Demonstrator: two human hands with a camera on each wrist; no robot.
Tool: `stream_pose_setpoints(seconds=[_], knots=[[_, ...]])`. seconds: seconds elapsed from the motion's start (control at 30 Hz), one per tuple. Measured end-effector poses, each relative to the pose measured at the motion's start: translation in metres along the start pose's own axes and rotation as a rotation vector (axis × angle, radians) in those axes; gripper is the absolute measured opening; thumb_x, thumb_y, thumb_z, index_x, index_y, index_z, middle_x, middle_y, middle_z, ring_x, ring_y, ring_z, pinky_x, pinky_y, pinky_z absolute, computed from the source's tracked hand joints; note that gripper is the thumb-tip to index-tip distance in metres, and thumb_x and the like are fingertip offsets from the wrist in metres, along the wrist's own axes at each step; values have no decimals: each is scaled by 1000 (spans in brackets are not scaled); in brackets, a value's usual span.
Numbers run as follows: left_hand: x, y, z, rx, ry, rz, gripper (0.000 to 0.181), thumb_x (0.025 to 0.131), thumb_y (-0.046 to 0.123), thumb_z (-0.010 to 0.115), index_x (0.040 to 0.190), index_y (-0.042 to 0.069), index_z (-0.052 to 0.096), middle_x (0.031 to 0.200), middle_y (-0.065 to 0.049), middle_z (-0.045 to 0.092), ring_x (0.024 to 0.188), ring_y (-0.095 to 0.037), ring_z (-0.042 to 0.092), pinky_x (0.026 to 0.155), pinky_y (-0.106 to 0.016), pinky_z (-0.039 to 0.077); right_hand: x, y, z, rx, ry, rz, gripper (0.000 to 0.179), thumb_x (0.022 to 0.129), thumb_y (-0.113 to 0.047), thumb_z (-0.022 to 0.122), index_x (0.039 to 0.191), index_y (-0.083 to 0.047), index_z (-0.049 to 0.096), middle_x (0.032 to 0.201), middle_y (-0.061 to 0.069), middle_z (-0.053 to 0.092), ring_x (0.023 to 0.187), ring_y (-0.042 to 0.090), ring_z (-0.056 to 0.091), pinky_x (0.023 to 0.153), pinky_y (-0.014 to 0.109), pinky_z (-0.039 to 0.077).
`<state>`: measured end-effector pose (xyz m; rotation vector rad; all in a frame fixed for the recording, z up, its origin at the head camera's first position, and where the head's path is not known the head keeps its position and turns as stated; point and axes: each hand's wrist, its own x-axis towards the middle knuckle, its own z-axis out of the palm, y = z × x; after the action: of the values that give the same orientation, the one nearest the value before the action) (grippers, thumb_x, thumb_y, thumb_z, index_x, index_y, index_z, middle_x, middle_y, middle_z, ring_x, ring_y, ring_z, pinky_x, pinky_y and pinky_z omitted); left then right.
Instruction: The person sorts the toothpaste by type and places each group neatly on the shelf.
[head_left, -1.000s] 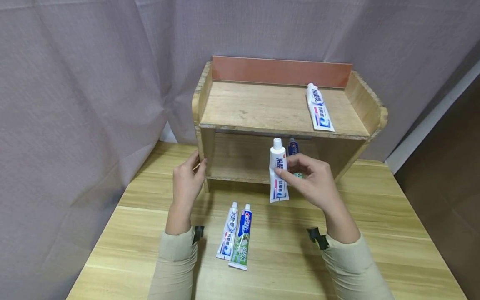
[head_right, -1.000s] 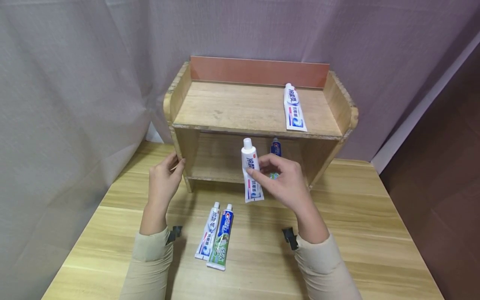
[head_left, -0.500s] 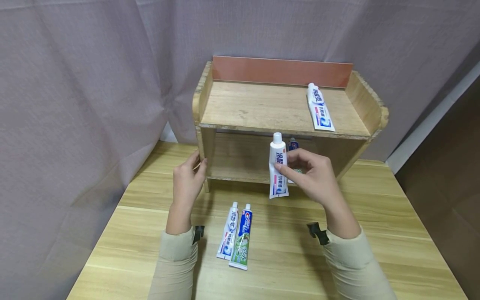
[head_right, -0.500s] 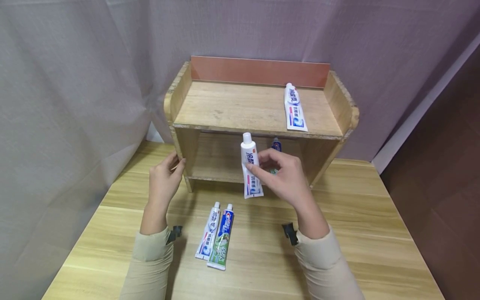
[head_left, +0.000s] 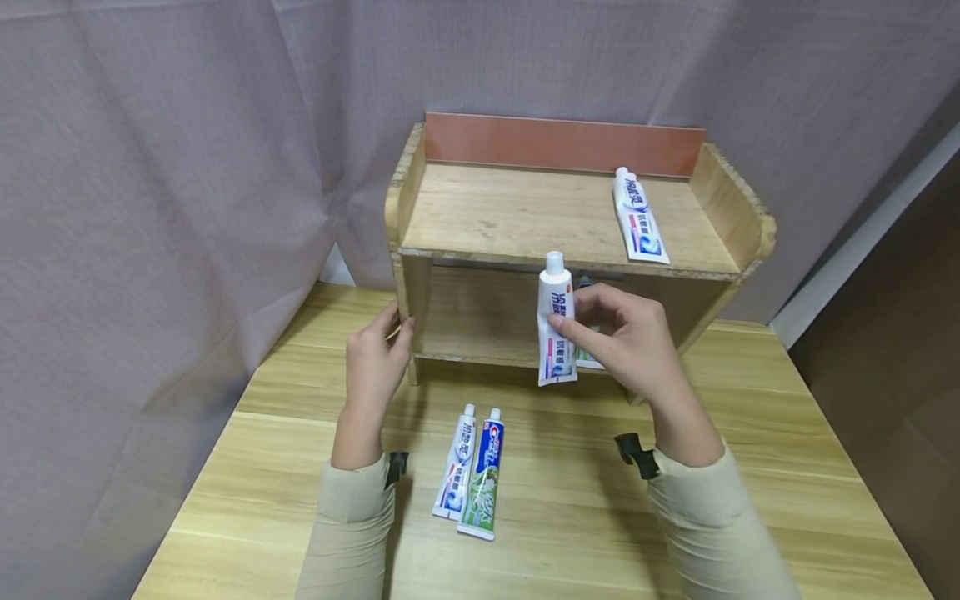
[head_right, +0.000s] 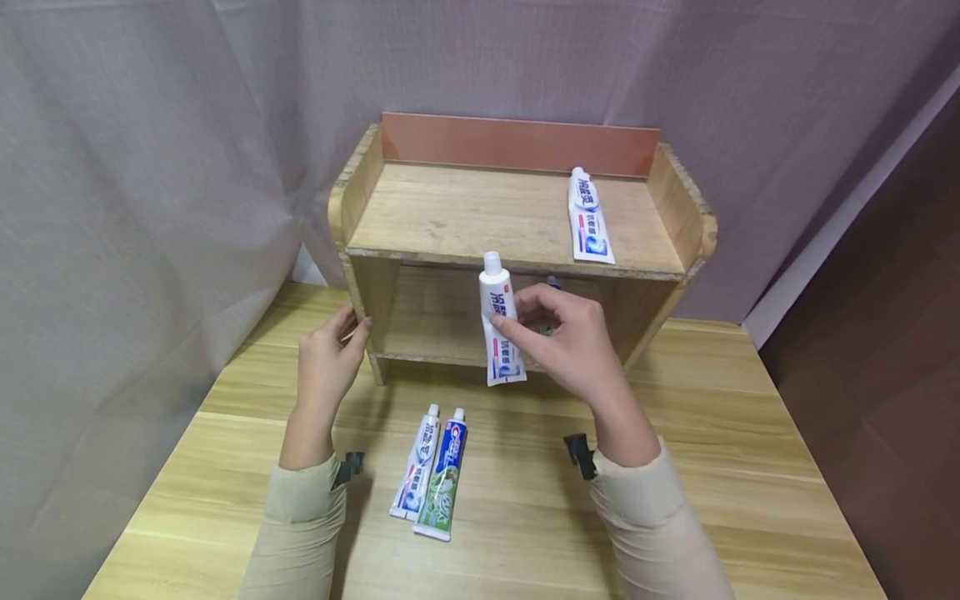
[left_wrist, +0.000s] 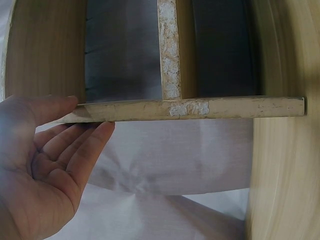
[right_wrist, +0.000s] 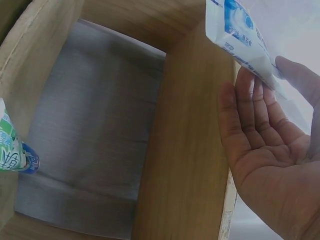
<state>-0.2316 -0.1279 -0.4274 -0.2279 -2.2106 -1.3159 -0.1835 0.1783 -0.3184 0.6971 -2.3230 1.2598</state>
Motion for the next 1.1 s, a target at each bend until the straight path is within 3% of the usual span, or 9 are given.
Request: stream_pose_setpoints(seconds=[0.3, 0.63, 1.1], knots=[[0, 0, 0, -12, 5, -1, 32, 97, 8, 67, 128, 1, 67, 118, -20, 70, 107, -31, 70, 85, -25, 61, 8, -30, -2, -27, 10, -38, 14, 81, 8, 79, 93, 5, 71, 88, 14, 73, 73, 16, 69, 66, 18, 62], [0, -1, 0, -15, 3, 0, 31, 97, 9, 66, 127, 1, 67, 117, -19, 70, 107, -31, 70, 85, -26, 62, 18, -7, -4, -107, 33, -34, 15, 85, -16, 83, 94, -8, 74, 87, -2, 74, 71, 10, 68, 61, 17, 61], [0, -1, 0, -27, 5, -4, 31, 97, 7, 66, 127, 1, 67, 117, -20, 70, 107, -31, 70, 85, -25, 61, 33, -9, -7, -124, 31, -22, 17, 87, -21, 81, 93, -7, 74, 85, -2, 74, 69, 12, 67, 59, 18, 59]])
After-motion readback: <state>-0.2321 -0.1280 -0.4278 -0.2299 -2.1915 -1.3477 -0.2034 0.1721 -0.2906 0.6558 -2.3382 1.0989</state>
